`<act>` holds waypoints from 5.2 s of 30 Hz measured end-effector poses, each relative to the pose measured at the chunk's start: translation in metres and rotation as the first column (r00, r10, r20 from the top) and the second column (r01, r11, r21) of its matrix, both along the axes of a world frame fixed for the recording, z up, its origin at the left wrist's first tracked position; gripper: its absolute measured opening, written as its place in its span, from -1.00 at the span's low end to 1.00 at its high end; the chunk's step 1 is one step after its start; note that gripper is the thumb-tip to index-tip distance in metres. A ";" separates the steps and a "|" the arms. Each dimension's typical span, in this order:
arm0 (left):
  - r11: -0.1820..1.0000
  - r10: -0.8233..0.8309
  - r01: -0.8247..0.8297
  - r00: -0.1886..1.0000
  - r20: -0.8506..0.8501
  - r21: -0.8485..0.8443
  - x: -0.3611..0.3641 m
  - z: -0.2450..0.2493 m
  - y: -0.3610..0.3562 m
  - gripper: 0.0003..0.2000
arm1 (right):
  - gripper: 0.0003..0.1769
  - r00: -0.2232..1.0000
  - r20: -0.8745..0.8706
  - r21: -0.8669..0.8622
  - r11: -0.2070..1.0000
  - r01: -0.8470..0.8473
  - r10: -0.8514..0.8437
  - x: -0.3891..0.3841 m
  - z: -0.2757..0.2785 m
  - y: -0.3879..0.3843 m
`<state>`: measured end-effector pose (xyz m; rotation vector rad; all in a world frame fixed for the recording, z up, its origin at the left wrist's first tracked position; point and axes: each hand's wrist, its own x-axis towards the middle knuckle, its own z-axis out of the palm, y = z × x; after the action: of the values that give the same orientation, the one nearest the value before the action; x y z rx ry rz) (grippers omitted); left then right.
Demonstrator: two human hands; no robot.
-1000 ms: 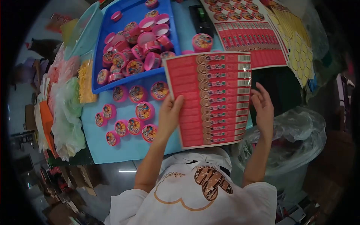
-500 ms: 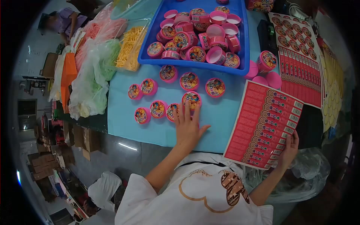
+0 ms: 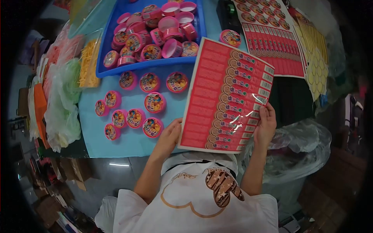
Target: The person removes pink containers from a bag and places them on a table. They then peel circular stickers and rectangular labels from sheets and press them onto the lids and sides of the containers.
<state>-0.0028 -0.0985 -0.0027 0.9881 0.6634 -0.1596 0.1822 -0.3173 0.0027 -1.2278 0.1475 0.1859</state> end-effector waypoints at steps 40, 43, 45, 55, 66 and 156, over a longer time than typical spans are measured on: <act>0.915 -0.065 0.050 0.998 0.025 0.401 -0.029 0.016 -0.045 -0.84 | -0.82 0.495 0.448 -0.634 0.655 -0.411 0.744 -0.095 0.009 0.050; 0.980 0.181 -0.180 0.983 -0.004 0.086 -0.017 0.023 -0.045 -0.83 | -0.88 0.893 0.057 -0.061 0.895 -0.443 0.446 -0.093 0.008 0.041; 0.984 0.136 -0.137 0.991 0.011 0.116 -0.019 0.022 -0.045 -0.82 | -0.88 0.872 0.186 -0.234 0.883 -0.408 0.452 -0.082 0.008 0.035; 0.928 -0.067 0.029 0.994 0.089 0.373 -0.022 0.013 -0.050 -0.81 | -0.85 0.585 0.224 -0.506 0.606 -0.614 0.780 -0.090 0.008 0.050; 0.988 0.080 -0.094 0.990 0.113 0.123 -0.021 0.013 -0.052 -0.82 | -0.87 0.574 0.133 -0.492 0.557 -0.669 0.808 -0.086 0.007 0.039; 0.781 -0.002 -0.051 0.996 0.084 0.623 0.000 0.021 -0.064 -0.91 | -0.81 0.477 0.563 -0.729 0.677 -0.096 0.675 -0.116 -0.005 0.049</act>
<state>-0.0030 -0.1620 0.0182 1.6219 0.6671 0.1408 0.0660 -0.2685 -0.0020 -1.8951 -1.0320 -0.0385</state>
